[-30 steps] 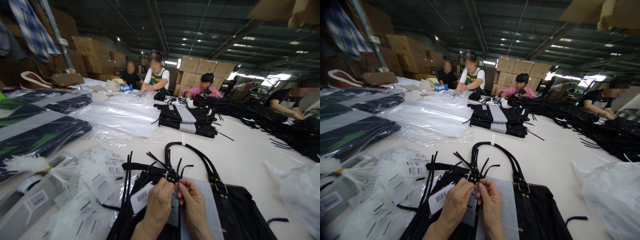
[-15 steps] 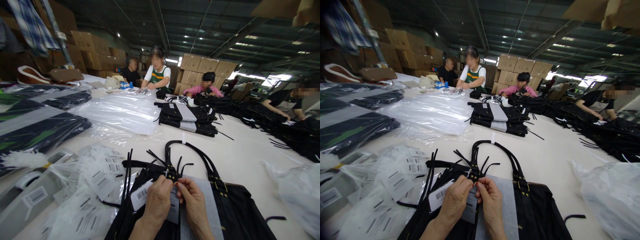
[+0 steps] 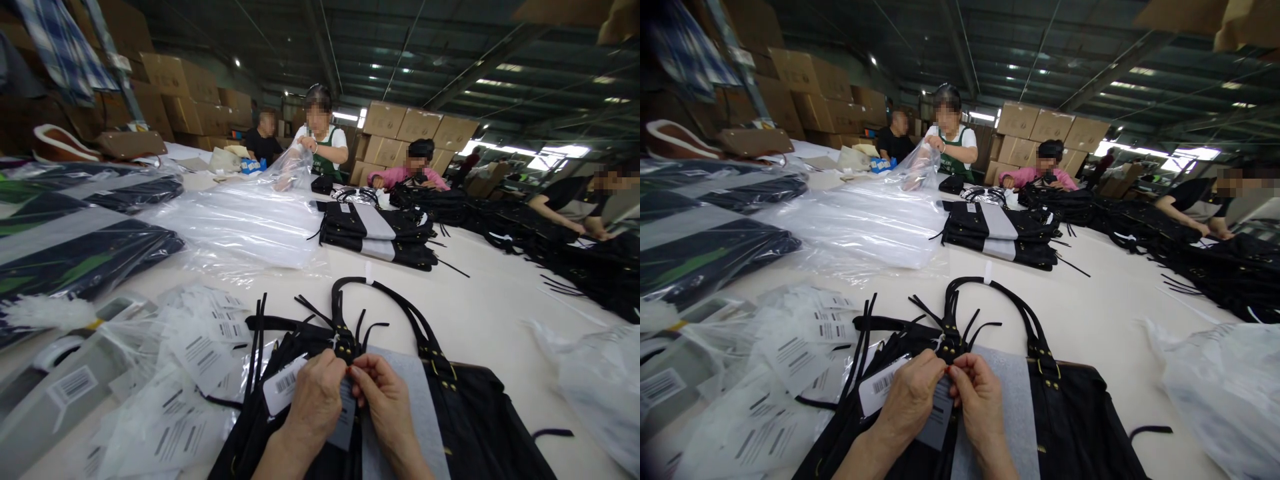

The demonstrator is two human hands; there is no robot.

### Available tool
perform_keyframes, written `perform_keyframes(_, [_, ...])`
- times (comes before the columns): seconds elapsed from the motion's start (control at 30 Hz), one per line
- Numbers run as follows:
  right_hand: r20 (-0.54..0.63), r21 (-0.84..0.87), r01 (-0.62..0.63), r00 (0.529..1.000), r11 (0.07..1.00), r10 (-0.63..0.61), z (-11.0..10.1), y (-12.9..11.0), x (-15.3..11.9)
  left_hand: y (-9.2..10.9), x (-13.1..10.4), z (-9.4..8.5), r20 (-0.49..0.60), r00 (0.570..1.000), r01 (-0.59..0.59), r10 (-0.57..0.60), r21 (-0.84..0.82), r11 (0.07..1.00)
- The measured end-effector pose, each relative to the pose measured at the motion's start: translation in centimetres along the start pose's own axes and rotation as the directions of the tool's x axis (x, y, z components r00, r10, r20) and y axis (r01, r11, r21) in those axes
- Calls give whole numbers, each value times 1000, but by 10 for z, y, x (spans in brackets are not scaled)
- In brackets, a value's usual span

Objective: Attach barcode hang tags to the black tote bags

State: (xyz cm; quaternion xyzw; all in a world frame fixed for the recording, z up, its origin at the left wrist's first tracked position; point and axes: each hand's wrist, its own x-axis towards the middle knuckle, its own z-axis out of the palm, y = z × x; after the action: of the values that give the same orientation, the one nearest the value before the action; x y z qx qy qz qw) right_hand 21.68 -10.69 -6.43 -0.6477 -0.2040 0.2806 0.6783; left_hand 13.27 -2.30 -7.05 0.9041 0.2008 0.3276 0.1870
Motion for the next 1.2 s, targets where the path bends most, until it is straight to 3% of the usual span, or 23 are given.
perform_keyframes(0.33, [19, -22, -42, 999, 999, 42, -3, 5, 0, 1, 1, 3, 37, 999, 1, 3, -108, 994])
perform_keyframes(0.53, [4, -46, -59, 998, 997, 59, 0, 1, 3, -1, 3, -2, 159, 982, 117, -101, -96, 988])
perform_keyframes(0.73, [79, -171, 0, 997, 985, 13, -5, 0, 2, 1, 4, -5, 219, 953, 234, -208, -102, 967])
perform_keyframes(0.97, [91, -205, 28, 996, 978, -10, -3, 1, 1, 2, 4, -6, 233, 950, 232, -208, -81, 969])
perform_keyframes(1.2, [128, -221, 33, 992, 975, -5, -3, -3, 1, -2, 6, -16, 348, 923, 247, -165, -205, 947])
